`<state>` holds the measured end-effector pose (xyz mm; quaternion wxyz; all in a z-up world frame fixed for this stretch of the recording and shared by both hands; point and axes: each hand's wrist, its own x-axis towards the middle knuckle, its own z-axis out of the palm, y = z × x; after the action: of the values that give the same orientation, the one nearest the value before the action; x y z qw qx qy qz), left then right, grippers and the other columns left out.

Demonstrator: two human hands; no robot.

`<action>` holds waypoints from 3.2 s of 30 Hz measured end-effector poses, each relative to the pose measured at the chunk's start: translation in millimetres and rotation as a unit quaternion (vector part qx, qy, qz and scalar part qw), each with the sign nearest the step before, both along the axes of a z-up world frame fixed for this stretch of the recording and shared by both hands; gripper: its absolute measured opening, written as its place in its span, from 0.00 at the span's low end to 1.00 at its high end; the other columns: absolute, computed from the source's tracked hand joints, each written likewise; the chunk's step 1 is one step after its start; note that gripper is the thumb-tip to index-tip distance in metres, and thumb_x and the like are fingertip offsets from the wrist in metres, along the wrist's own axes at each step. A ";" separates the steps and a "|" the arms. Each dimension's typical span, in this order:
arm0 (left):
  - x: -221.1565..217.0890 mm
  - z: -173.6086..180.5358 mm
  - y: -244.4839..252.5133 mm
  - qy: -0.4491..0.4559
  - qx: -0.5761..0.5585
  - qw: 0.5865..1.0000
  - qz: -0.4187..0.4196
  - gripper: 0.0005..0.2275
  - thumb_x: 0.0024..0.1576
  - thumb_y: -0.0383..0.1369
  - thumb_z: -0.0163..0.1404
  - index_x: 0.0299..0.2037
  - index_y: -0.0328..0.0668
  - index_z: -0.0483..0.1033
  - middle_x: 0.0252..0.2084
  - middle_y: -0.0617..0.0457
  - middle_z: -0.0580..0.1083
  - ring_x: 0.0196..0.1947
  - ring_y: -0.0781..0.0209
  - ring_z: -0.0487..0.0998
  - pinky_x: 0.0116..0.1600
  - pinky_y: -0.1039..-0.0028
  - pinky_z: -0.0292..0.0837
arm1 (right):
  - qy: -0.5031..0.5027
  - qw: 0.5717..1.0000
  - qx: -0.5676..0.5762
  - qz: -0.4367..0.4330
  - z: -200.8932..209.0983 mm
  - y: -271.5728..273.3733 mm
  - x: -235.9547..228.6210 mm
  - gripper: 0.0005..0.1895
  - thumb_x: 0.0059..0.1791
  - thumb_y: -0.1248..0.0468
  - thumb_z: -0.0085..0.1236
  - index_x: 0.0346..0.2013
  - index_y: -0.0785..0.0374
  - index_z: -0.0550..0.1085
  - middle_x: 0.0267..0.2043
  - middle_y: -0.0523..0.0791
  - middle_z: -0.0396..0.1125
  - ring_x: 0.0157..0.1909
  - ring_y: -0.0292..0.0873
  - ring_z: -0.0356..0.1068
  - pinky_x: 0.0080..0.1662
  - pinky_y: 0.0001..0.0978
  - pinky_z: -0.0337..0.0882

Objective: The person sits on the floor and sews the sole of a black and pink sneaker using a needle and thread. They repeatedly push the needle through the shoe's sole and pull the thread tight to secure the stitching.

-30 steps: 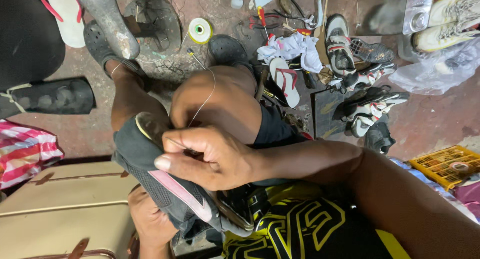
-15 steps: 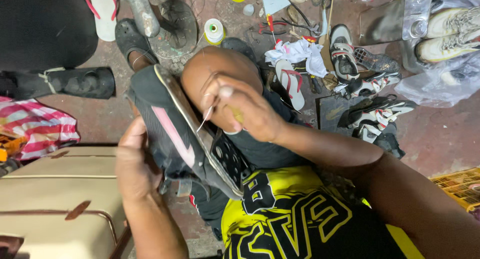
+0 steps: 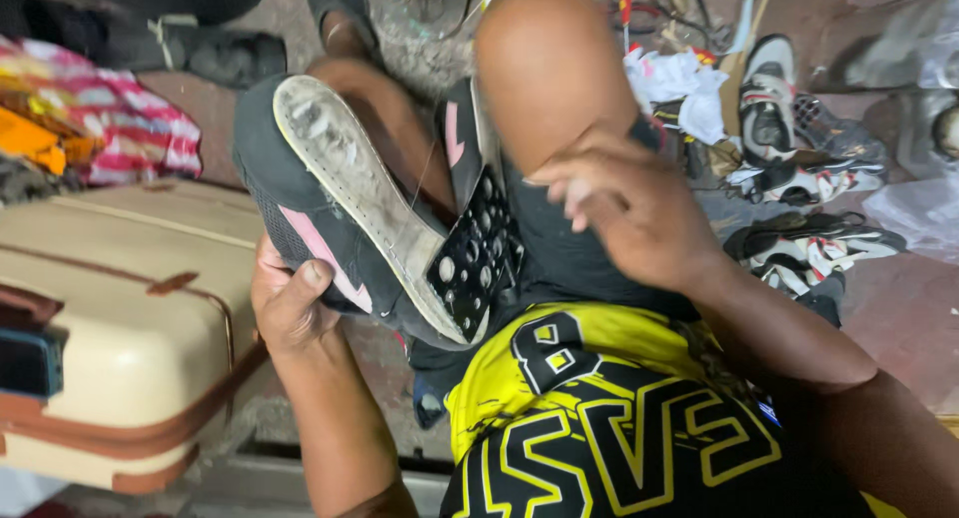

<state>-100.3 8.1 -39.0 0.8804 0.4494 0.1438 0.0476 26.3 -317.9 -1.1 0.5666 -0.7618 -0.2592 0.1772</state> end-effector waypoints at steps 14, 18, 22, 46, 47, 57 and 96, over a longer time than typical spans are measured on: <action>-38.3 -15.9 -5.8 -0.025 0.005 0.998 0.064 0.33 0.50 0.35 0.68 0.64 0.23 0.68 0.58 0.42 0.76 0.53 0.55 0.80 0.63 0.69 0.73 | -0.004 0.987 0.031 0.155 11.8 81.9 -30.2 0.16 0.53 0.71 0.54 0.56 0.62 0.77 0.33 0.49 0.71 0.31 0.43 0.72 0.37 0.33 0.71; -36.1 -14.8 -5.6 -0.021 0.018 0.998 0.060 0.31 0.51 0.35 0.68 0.60 0.21 0.70 0.53 0.41 0.78 0.51 0.54 0.81 0.62 0.68 0.73 | 0.002 0.986 0.033 0.163 15.6 80.2 -26.8 0.18 0.52 0.71 0.53 0.57 0.62 0.76 0.37 0.49 0.72 0.32 0.42 0.73 0.38 0.32 0.72; -35.8 -13.4 -5.1 -0.010 0.018 0.998 0.053 0.32 0.50 0.36 0.69 0.62 0.23 0.70 0.53 0.43 0.77 0.52 0.55 0.80 0.62 0.68 0.73 | -0.006 0.984 0.011 0.177 23.2 76.6 -21.9 0.19 0.52 0.72 0.52 0.58 0.61 0.76 0.37 0.48 0.72 0.33 0.43 0.74 0.38 0.33 0.72; 34.9 13.6 11.7 -0.086 0.426 0.880 -0.195 0.09 0.50 0.26 0.62 0.40 0.36 0.80 0.41 0.52 0.80 0.42 0.58 0.82 0.52 0.67 0.76 | 0.008 0.968 -0.004 0.253 27.3 69.1 35.6 0.15 0.51 0.69 0.53 0.52 0.62 0.78 0.49 0.49 0.77 0.51 0.50 0.78 0.54 0.40 0.74; 37.0 15.7 11.5 -0.115 0.455 0.859 -0.205 0.10 0.50 0.27 0.62 0.40 0.37 0.80 0.43 0.51 0.80 0.44 0.56 0.83 0.54 0.66 0.76 | 0.007 0.967 -0.010 0.253 27.2 70.4 35.8 0.15 0.51 0.69 0.54 0.52 0.62 0.78 0.49 0.49 0.77 0.51 0.50 0.78 0.54 0.40 0.74; 41.3 18.1 21.9 -0.093 0.463 0.824 -0.314 0.14 0.53 0.32 0.62 0.47 0.38 0.77 0.47 0.46 0.78 0.48 0.46 0.81 0.56 0.59 0.73 | -0.101 0.942 -0.022 0.320 37.3 85.0 60.6 0.14 0.48 0.68 0.57 0.48 0.63 0.78 0.39 0.49 0.76 0.39 0.53 0.76 0.41 0.44 0.73; 14.6 27.5 25.9 0.064 0.386 0.917 -0.072 0.05 0.66 0.26 0.51 0.38 0.32 0.72 0.47 0.47 0.74 0.39 0.62 0.78 0.41 0.71 0.73 | 0.004 0.951 -0.036 0.308 19.9 84.8 58.7 0.05 0.52 0.66 0.52 0.43 0.62 0.72 0.31 0.48 0.72 0.35 0.51 0.75 0.38 0.45 0.69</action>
<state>-85.7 34.0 -11.5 0.6282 0.7659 0.1369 0.0068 85.0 -233.1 18.8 0.4574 -0.6643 -0.4727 0.3552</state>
